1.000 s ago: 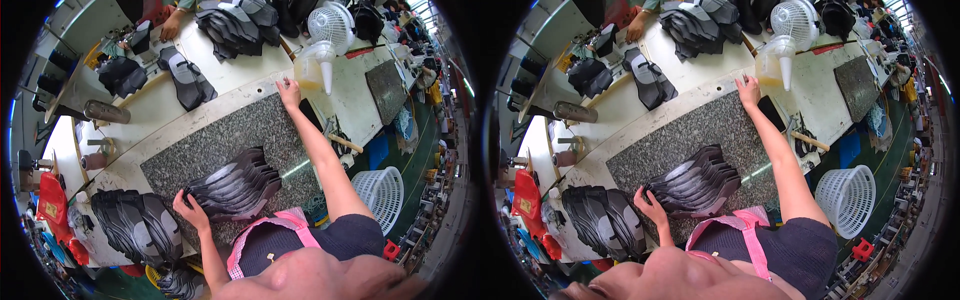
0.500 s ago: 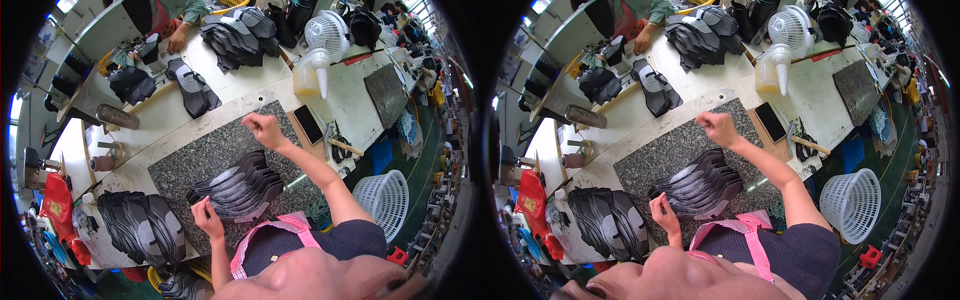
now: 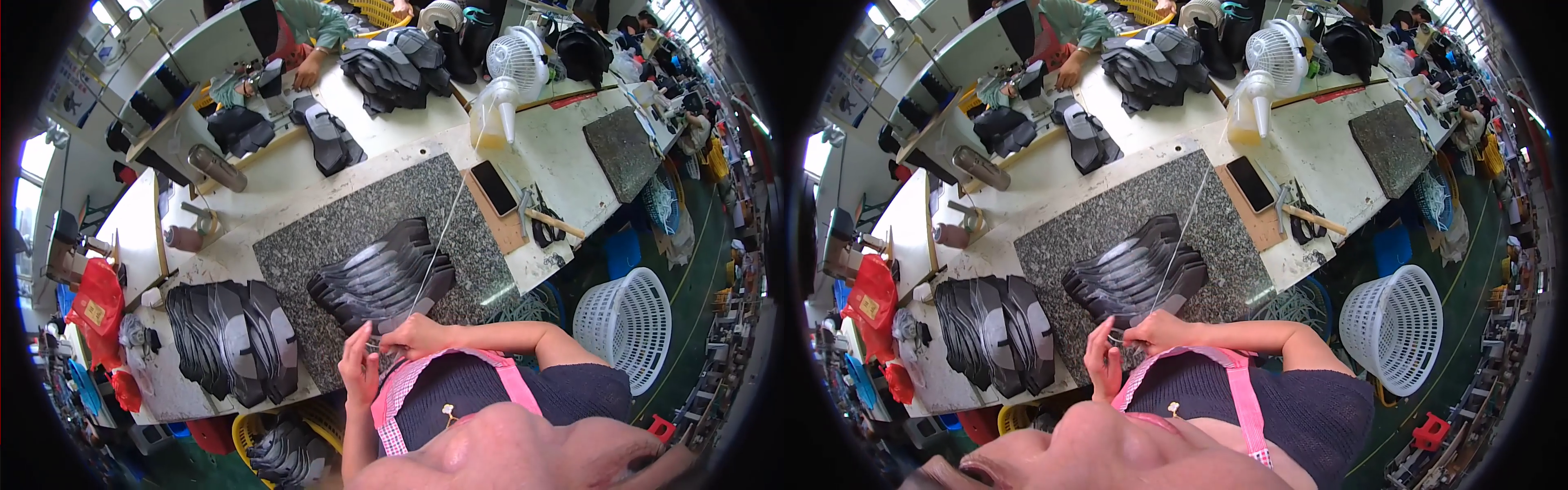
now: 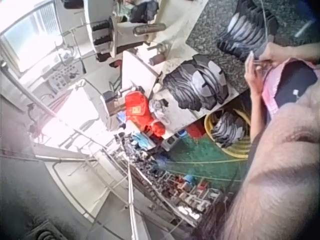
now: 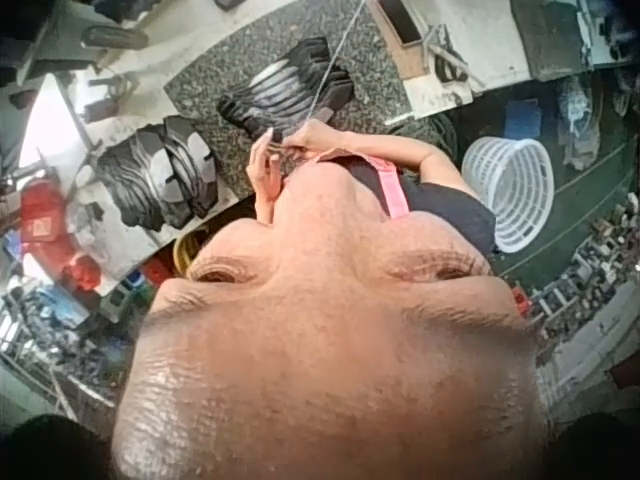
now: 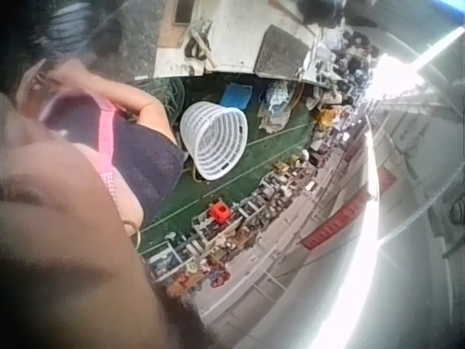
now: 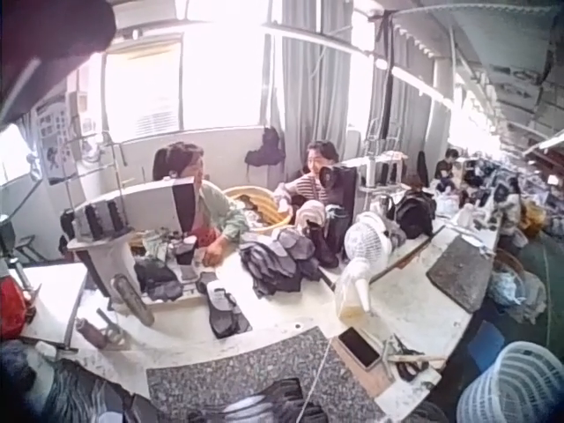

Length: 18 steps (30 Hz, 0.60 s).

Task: The recorder is organizing stacks of shoe upper components and using a hammer to flatten edges or joints at a factory workstation.

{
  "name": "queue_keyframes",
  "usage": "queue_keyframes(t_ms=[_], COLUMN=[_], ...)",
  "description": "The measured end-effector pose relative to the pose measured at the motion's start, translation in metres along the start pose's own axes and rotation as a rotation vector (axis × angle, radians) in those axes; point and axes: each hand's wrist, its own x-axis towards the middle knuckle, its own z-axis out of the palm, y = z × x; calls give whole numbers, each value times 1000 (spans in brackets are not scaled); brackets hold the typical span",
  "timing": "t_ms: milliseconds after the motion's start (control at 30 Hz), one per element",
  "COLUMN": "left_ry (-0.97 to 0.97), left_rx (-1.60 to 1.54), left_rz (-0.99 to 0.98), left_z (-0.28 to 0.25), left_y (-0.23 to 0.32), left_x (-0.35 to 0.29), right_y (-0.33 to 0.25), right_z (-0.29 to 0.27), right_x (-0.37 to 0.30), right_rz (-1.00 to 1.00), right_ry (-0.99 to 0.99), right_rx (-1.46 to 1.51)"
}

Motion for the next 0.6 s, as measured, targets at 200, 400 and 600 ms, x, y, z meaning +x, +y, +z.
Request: queue_keyframes(t_ms=[200,400,600], left_ry=[-249,-121,-3], left_rx=[-27,-15,2], left_rz=[40,-64,-304], left_z=[14,22,26], left_y=[-11,-26,-63], left_x=[-1,2,0], right_y=[-10,-20,8], right_z=[-21,-38,-13], right_x=[-32,-58,-71], right_rz=[35,419,596], right_ry=[-34,139,398], right_rx=[-37,-4,70])
